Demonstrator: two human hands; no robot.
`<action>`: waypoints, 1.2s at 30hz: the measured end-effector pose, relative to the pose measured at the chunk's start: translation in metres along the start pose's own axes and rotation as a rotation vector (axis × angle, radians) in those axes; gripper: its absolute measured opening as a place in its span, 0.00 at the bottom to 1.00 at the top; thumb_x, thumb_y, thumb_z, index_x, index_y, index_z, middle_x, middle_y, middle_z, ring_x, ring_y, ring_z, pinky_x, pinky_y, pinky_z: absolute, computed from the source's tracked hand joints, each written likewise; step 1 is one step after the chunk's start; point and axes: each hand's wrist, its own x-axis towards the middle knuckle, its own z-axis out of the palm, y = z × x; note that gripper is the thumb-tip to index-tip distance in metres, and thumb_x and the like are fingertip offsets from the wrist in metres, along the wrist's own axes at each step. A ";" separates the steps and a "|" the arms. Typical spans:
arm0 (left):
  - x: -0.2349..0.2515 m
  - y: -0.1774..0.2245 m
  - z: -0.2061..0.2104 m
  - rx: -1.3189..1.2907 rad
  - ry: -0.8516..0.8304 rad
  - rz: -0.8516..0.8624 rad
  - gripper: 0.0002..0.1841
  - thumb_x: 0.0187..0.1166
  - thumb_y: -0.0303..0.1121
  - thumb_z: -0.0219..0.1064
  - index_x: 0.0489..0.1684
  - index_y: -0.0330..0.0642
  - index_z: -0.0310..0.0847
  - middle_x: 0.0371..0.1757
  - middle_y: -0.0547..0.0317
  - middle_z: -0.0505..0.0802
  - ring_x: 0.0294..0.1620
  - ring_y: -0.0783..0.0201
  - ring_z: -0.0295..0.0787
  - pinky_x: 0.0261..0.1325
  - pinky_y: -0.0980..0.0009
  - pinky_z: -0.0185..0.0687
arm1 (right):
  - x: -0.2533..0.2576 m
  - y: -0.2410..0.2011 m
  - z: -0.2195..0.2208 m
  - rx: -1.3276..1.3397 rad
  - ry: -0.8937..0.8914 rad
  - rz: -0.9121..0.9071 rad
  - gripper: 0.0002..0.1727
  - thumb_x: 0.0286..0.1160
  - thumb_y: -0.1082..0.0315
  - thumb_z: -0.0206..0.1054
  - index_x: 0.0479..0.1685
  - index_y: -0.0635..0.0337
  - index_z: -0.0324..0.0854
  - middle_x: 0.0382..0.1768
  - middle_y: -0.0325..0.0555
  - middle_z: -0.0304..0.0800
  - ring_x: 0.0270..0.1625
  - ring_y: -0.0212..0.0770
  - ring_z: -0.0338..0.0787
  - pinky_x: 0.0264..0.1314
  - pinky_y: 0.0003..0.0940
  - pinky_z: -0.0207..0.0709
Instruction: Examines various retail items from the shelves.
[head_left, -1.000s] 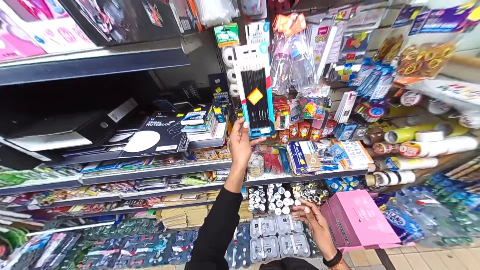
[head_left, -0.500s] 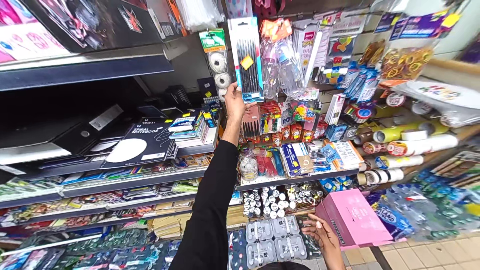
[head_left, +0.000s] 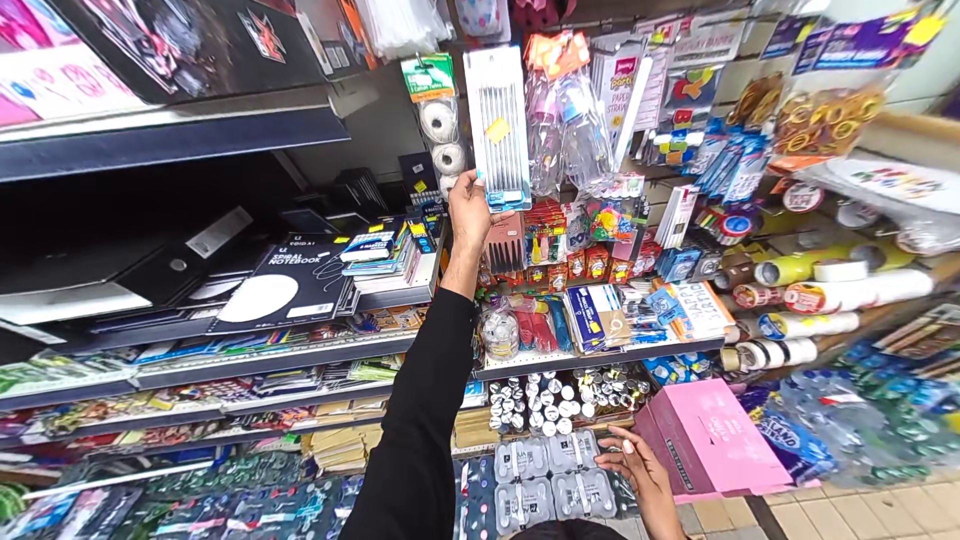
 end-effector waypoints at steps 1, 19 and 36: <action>-0.012 0.005 -0.002 0.021 -0.012 -0.003 0.16 0.94 0.31 0.48 0.73 0.38 0.73 0.61 0.38 0.87 0.47 0.44 0.95 0.39 0.46 0.97 | 0.000 0.000 0.000 0.000 0.000 0.004 0.26 0.94 0.57 0.46 0.76 0.69 0.73 0.57 0.66 0.90 0.49 0.60 0.95 0.54 0.50 0.93; -0.015 -0.071 -0.033 0.057 -0.049 -0.087 0.21 0.94 0.34 0.49 0.83 0.46 0.64 0.66 0.46 0.90 0.55 0.51 0.95 0.53 0.54 0.94 | -0.005 0.010 -0.005 0.008 0.018 0.033 0.25 0.94 0.58 0.47 0.74 0.69 0.75 0.54 0.66 0.91 0.47 0.59 0.95 0.51 0.49 0.93; -0.369 -0.122 -0.156 -0.061 0.141 -0.284 0.26 0.88 0.28 0.54 0.87 0.36 0.61 0.69 0.37 0.87 0.65 0.37 0.88 0.60 0.45 0.91 | 0.042 -0.026 0.023 0.053 -0.087 -0.143 0.27 0.92 0.54 0.53 0.74 0.70 0.75 0.56 0.67 0.89 0.55 0.61 0.93 0.59 0.53 0.90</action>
